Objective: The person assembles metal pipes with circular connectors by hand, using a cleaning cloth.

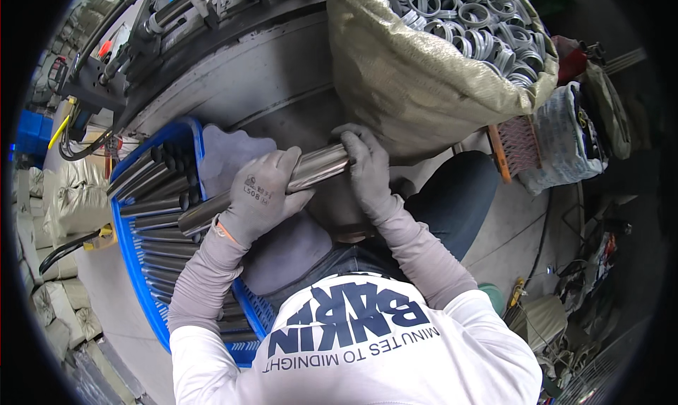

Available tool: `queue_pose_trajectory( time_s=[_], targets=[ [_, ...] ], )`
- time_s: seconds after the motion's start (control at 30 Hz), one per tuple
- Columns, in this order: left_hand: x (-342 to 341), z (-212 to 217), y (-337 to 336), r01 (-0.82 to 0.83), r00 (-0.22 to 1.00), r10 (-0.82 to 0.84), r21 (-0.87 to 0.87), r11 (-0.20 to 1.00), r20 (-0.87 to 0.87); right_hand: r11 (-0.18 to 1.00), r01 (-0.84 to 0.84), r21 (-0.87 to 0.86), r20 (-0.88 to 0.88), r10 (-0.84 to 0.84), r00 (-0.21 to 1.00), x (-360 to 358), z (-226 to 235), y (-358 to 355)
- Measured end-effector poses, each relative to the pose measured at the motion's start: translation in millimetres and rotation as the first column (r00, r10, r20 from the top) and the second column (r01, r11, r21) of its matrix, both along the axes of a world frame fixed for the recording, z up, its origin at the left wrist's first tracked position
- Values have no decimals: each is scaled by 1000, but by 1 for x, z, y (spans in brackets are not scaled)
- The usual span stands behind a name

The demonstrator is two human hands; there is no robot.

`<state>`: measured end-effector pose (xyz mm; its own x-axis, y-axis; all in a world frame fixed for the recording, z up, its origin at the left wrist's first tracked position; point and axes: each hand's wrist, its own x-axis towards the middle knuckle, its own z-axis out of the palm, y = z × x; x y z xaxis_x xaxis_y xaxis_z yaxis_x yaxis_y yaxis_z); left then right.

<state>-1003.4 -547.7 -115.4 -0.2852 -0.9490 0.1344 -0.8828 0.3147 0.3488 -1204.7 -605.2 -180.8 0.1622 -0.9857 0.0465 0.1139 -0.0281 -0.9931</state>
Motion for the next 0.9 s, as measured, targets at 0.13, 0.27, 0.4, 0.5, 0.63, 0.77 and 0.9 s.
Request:
queue_pose_trajectory(
  time_s=[0.13,0.27,0.4,0.5,0.63,0.77,0.9],
  targets=[
    [5,-6,1,48,999,-47,-58,997,8,998,20,52,-100,-15,995,10,-22,0],
    [-6,9,4,-23,992,-7,226,974,128,982,9,190,-40,-1,999,8,-36,1],
    [-20,3,41,104,945,-256,-555,825,-204,943,121,309,64,-148,987,-23,-23,-8],
    [-3,-21,69,-139,658,98,8,990,-746,919,250,-306,-230,-326,917,-42,-10,-11],
    [-3,17,13,-212,-179,-80,-41,976,-981,923,-23,-385,-343,-119,932,-34,41,-1],
    [48,75,2,-494,54,-123,-133,859,-991,646,-124,-753,-366,-255,895,-47,127,-27],
    [42,114,-1,-433,557,226,-48,900,-799,635,-126,-763,-617,-656,435,-92,199,-139]
  ],
)
